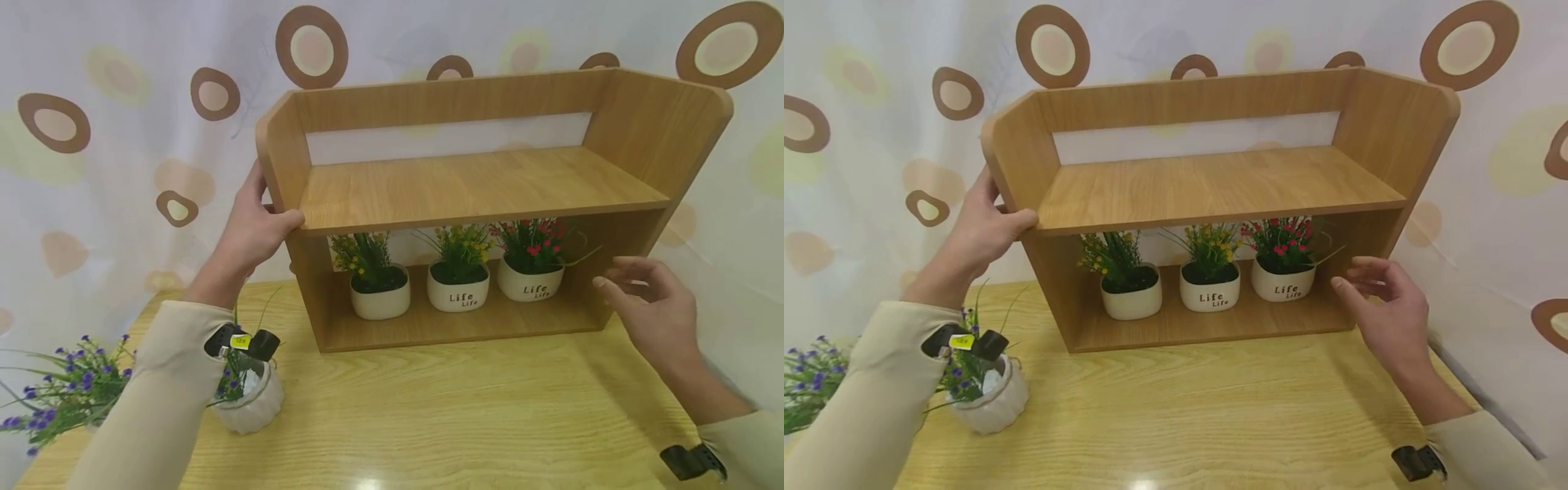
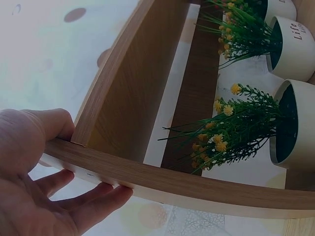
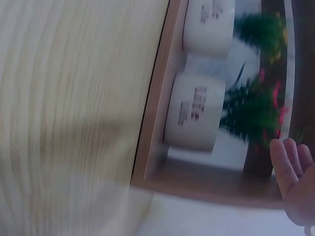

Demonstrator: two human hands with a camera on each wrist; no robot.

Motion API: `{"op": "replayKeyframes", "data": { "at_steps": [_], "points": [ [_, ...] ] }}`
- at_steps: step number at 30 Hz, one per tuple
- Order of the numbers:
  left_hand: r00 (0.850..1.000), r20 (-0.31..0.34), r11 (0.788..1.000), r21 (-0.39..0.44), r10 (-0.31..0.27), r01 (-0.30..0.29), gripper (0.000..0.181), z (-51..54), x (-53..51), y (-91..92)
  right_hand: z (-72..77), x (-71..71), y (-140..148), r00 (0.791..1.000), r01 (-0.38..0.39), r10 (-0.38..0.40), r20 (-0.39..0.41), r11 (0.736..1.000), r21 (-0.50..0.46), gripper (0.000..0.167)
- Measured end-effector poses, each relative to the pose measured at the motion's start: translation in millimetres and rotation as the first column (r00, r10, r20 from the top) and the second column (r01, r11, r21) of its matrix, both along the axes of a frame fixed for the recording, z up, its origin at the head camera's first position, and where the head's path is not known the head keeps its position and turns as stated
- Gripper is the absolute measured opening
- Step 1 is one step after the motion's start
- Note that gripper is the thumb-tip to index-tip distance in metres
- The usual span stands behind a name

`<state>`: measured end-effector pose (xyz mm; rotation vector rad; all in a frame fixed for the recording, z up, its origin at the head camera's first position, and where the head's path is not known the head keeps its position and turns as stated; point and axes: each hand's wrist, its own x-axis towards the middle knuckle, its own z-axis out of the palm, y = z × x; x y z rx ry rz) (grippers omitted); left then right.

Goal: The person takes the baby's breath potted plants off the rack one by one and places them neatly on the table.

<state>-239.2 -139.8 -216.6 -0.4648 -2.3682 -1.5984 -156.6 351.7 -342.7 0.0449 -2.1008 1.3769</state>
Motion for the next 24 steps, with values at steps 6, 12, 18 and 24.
{"op": "replayKeyframes", "data": {
  "at_steps": [6, 12, 18, 24],
  "points": [
    [1.000, -0.013, 1.000, 0.008, -0.011, 0.011, 0.082, -1.2, -1.1, 0.7, -8.0, 3.9, -30, 0.999, -0.043, 0.041, 0.034, 0.996, 0.084, 0.041],
    [1.000, -0.012, 1.000, 0.009, -0.007, 0.007, 0.082, -2.4, -0.5, -0.5, -14.6, 4.8, -65, 0.986, -0.165, 0.165, 0.015, 0.986, 0.031, 0.045],
    [1.000, -0.010, 1.000, 0.010, 0.001, -0.001, 0.082, -2.9, -0.3, -0.8, -18.9, 4.2, -98, 0.965, -0.257, 0.255, 0.066, 0.966, 0.017, 0.047],
    [1.000, -0.011, 1.000, -0.001, 0.006, -0.006, 0.083, -2.4, -1.3, 0.1, -23.3, -0.9, -130, 0.945, -0.313, 0.311, 0.099, 0.950, 0.008, 0.050]
  ]
}}
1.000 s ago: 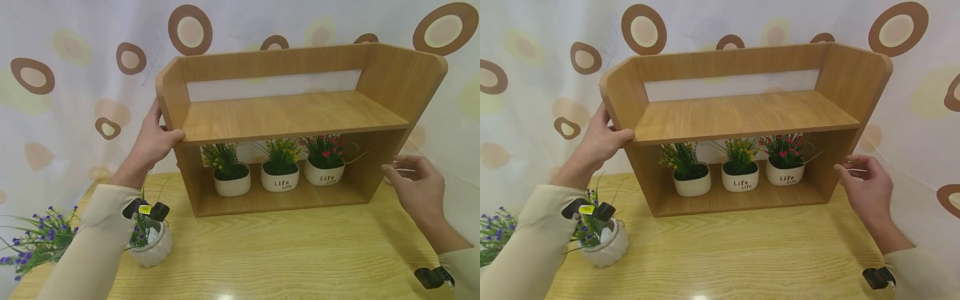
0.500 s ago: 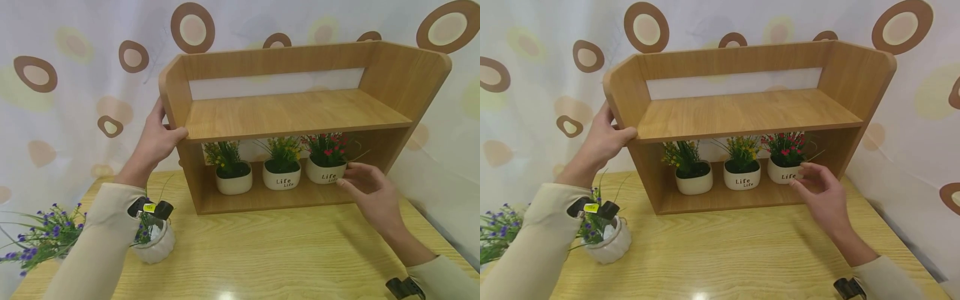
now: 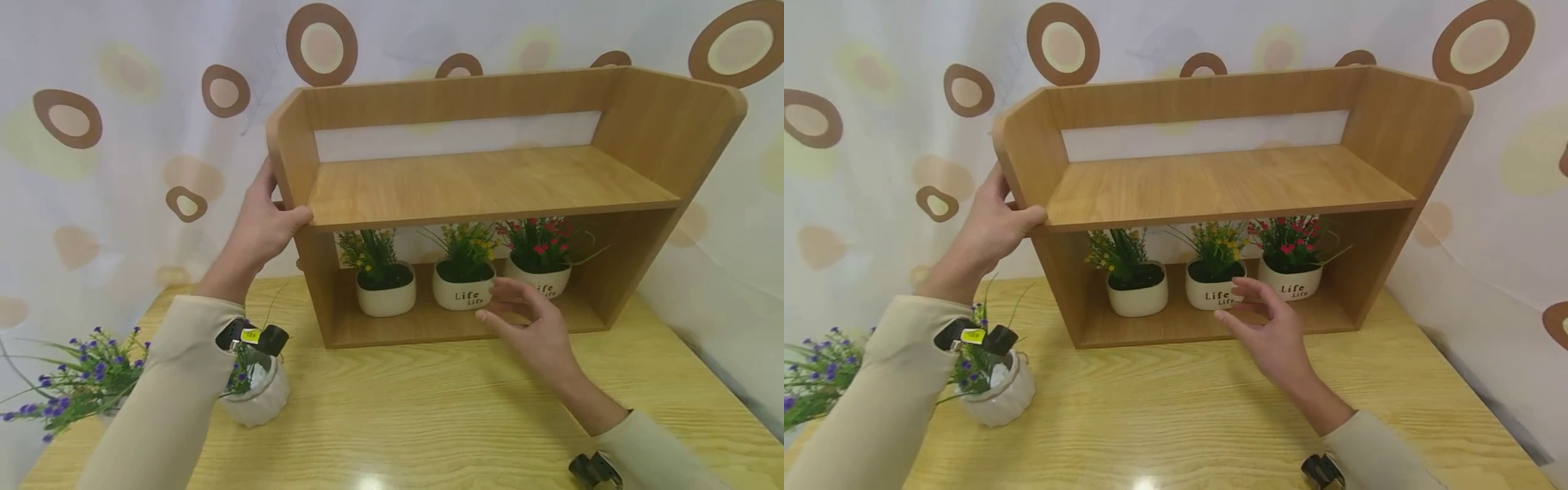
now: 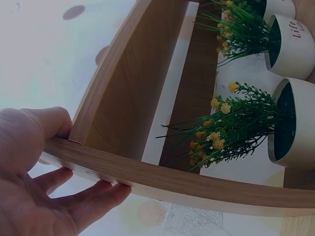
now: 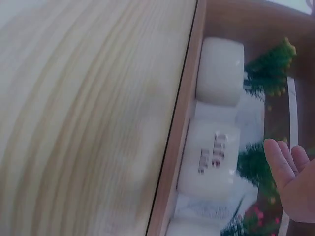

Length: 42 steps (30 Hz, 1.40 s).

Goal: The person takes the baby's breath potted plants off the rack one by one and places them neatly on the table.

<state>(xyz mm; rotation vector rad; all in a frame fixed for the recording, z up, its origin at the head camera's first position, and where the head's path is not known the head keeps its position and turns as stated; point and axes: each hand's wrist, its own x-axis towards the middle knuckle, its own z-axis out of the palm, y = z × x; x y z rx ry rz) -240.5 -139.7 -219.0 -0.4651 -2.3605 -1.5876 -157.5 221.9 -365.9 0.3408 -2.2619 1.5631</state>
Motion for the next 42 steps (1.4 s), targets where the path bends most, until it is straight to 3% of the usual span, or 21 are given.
{"op": "replayKeyframes", "data": {
  "at_steps": [6, 19, 26, 33, 42],
  "points": [
    [1.000, 0.007, 1.000, 0.002, 0.006, -0.006, 0.082, 0.0, 0.8, -1.1, -8.5, -15.7, -29, 0.994, -0.091, 0.095, 0.055, 0.993, -0.070, 0.054],
    [1.000, -0.014, 1.000, 0.011, -0.010, 0.011, 0.081, -1.0, -1.0, 1.1, -16.9, -46.0, -70, 0.965, -0.156, 0.175, 0.193, 0.982, -0.108, 0.069],
    [1.000, -0.014, 1.000, 0.012, -0.009, 0.009, 0.081, -0.9, -1.3, 4.0, -26.8, -63.5, -85, 0.973, -0.134, 0.143, 0.183, 0.989, -0.065, 0.073],
    [1.000, -0.013, 1.000, 0.005, -0.007, 0.007, 0.082, -2.3, -2.3, 2.9, -34.0, -78.5, -96, 0.982, -0.051, 0.045, 0.182, 0.998, 0.025, 0.073],
    [1.000, -0.013, 1.000, 0.007, -0.011, 0.011, 0.084, -1.9, -1.0, 3.3, -35.3, -91.4, -105, 0.984, -0.026, 0.000, 0.179, 0.990, 0.142, 0.083]
  ]
}}
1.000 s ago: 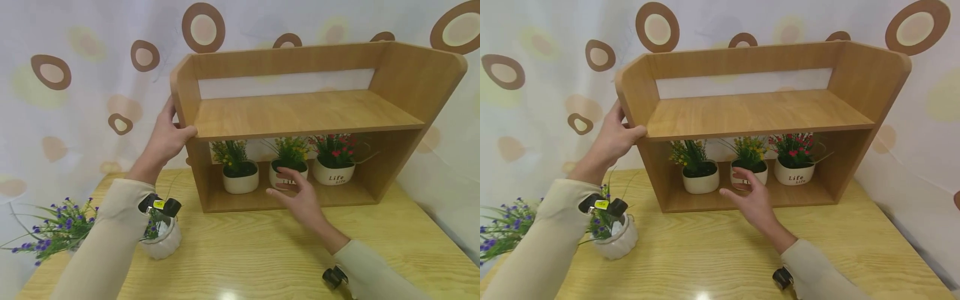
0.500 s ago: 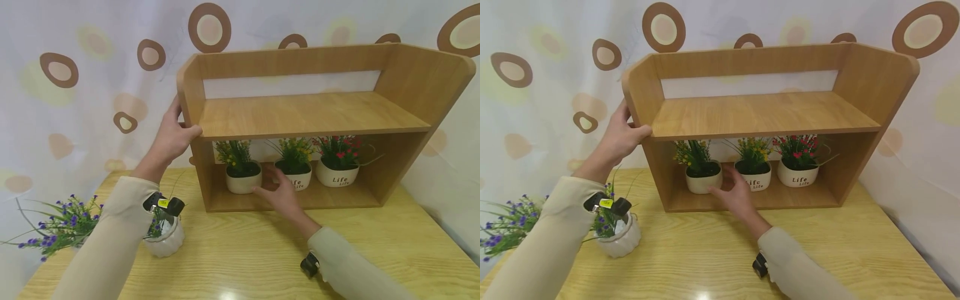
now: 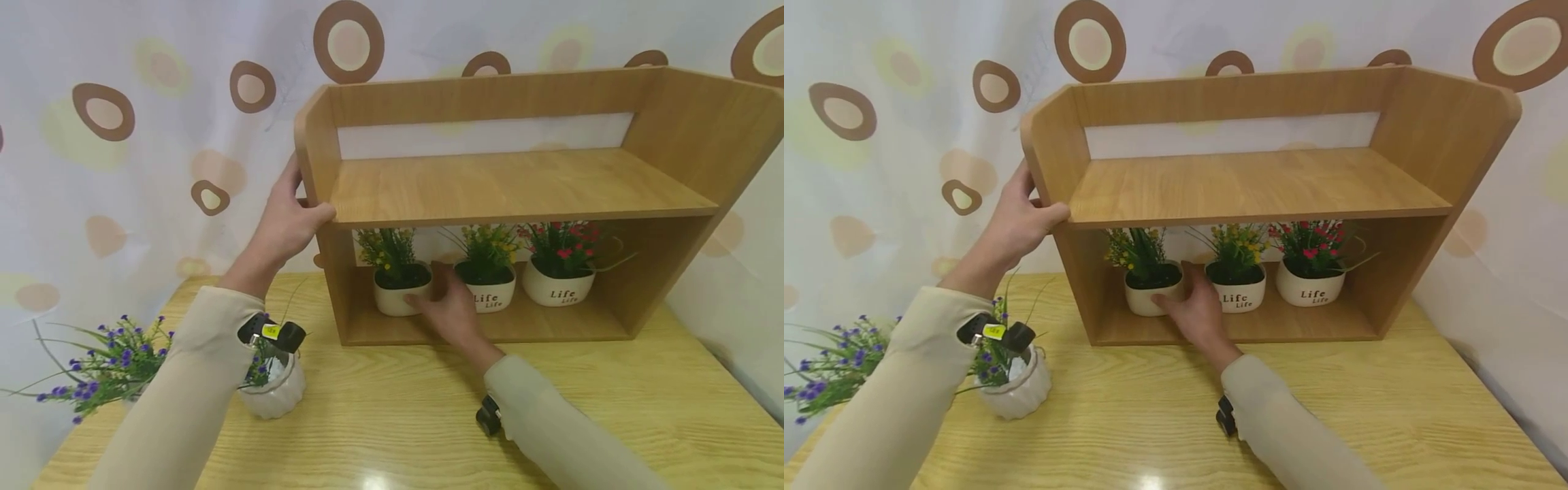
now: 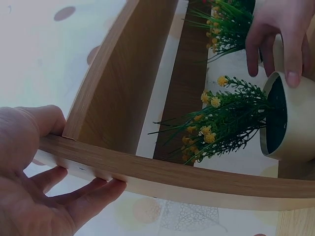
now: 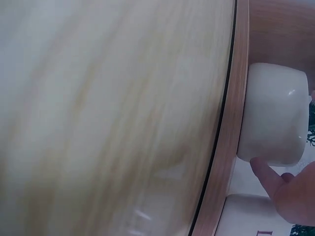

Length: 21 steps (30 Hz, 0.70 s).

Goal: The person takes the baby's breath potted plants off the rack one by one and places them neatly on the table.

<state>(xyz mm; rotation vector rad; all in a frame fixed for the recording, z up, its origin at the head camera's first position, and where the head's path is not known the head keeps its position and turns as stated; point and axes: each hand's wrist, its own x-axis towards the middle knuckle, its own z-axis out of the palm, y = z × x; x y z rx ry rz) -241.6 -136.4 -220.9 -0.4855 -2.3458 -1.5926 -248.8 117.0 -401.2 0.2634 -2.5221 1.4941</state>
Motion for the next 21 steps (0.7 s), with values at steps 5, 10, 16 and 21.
{"op": "replayKeyframes", "data": {
  "at_steps": [5, 10, 16, 21],
  "points": [
    [1.000, 0.007, 1.000, 0.003, 0.006, -0.006, 0.086, 1.0, 2.0, 2.3, 1.2, -6.9, -3, 1.000, 0.005, -0.006, 0.016, 1.000, 0.028, 0.087],
    [1.000, 0.011, 1.000, 0.007, 0.006, -0.006, 0.086, 0.6, 3.6, 4.4, 0.7, -15.6, -5, 0.999, 0.012, -0.014, 0.034, 0.999, 0.047, 0.092],
    [1.000, -0.001, 1.000, -0.003, -0.002, 0.002, 0.087, 1.2, 5.2, 5.6, 2.2, -20.9, -2, 0.999, -0.021, 0.016, 0.052, 0.996, 0.092, 0.100],
    [1.000, 0.004, 1.000, -0.018, 0.004, -0.004, 0.087, 1.1, 5.7, 5.8, 4.1, -21.5, -2, 0.995, -0.051, 0.040, 0.097, 0.993, 0.110, 0.105]
  ]
}}
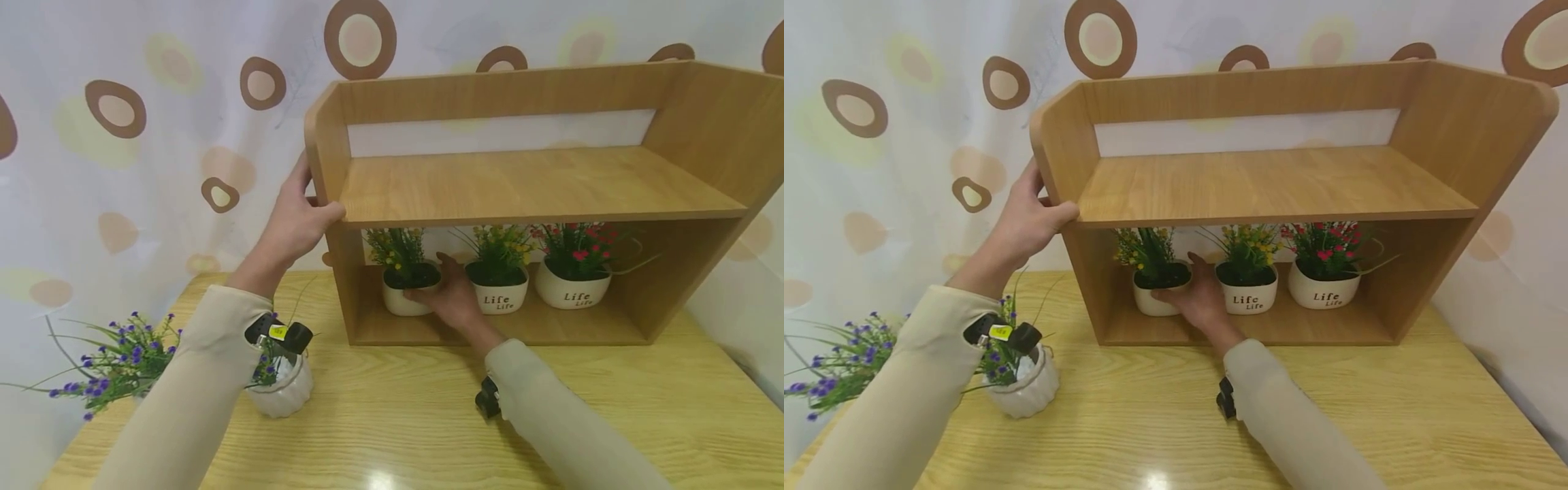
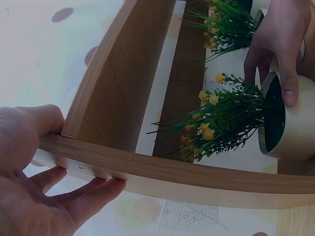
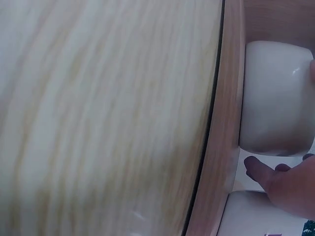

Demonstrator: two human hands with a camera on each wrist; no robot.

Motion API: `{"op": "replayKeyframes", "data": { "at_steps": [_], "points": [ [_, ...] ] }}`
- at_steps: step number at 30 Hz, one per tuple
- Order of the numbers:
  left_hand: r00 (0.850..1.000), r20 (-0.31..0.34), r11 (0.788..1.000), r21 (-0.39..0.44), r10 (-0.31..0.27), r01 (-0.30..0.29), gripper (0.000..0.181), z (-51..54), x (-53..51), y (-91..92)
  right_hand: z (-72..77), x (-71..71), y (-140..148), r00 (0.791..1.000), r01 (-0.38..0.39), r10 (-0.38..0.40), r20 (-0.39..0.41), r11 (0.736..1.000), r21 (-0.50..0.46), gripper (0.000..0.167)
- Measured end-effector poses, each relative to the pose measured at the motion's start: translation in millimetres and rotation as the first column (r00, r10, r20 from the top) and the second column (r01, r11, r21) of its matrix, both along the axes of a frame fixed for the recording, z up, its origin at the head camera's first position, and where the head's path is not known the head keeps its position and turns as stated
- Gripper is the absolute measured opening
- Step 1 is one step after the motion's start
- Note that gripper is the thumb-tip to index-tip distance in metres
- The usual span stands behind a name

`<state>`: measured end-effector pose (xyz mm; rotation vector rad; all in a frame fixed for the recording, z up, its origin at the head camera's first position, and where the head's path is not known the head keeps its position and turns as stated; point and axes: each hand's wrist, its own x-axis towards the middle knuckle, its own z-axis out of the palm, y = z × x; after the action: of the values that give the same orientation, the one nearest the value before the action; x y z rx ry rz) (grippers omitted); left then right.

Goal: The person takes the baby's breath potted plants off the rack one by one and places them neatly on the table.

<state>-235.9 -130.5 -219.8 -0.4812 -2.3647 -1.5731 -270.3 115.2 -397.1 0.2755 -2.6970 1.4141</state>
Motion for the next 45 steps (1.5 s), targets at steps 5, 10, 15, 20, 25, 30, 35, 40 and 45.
{"op": "replayKeyframes", "data": {
  "at_steps": [5, 10, 15, 20, 25, 30, 35, 40, 45],
  "points": [
    [1.000, 0.005, 1.000, 0.002, 0.000, 0.000, 0.084, -1.5, -0.5, -0.4, -4.0, -4.4, -1, 1.000, -0.009, 0.009, 0.005, 1.000, 0.003, 0.107],
    [1.000, 0.006, 1.000, 0.003, -0.001, 0.001, 0.083, -1.6, -0.7, -0.5, -7.7, -7.4, -2, 1.000, -0.019, 0.019, -0.011, 1.000, -0.002, 0.107],
    [1.000, 0.004, 1.000, 0.002, 0.000, 0.000, 0.083, -1.1, -0.1, -0.8, -8.9, -8.1, -2, 1.000, -0.027, 0.027, -0.007, 0.999, -0.022, 0.106],
    [1.000, -0.001, 1.000, 0.003, -0.004, 0.004, 0.083, 0.3, 1.2, 0.0, -9.2, -8.9, -2, 1.000, -0.025, 0.025, 0.001, 0.999, -0.031, 0.106],
    [1.000, 0.004, 1.000, -0.009, 0.007, -0.007, 0.083, -0.3, 0.7, 0.3, -10.4, -9.5, -2, 1.000, -0.013, 0.013, 0.013, 0.999, -0.035, 0.105],
    [1.000, 0.007, 1.000, -0.016, 0.011, -0.010, 0.083, -1.6, -0.6, 0.1, -10.4, -8.9, -3, 1.000, -0.002, 0.002, 0.003, 0.999, -0.043, 0.105],
    [1.000, 0.011, 1.000, -0.011, 0.009, -0.009, 0.083, -1.7, -0.2, 0.6, -6.6, -5.5, -3, 1.000, 0.015, -0.015, -0.001, 0.999, -0.049, 0.106],
    [1.000, -0.003, 1.000, 0.004, -0.005, 0.005, 0.082, -1.6, 0.5, -0.1, -1.6, -0.5, -6, 1.000, 0.028, -0.028, -0.010, 0.999, -0.045, 0.106],
    [1.000, -0.017, 1.000, 0.015, -0.021, 0.021, 0.083, -1.9, -0.1, -0.8, 1.2, 6.4, -8, 0.999, 0.020, -0.023, -0.035, 0.997, -0.074, 0.105]
  ]
}}
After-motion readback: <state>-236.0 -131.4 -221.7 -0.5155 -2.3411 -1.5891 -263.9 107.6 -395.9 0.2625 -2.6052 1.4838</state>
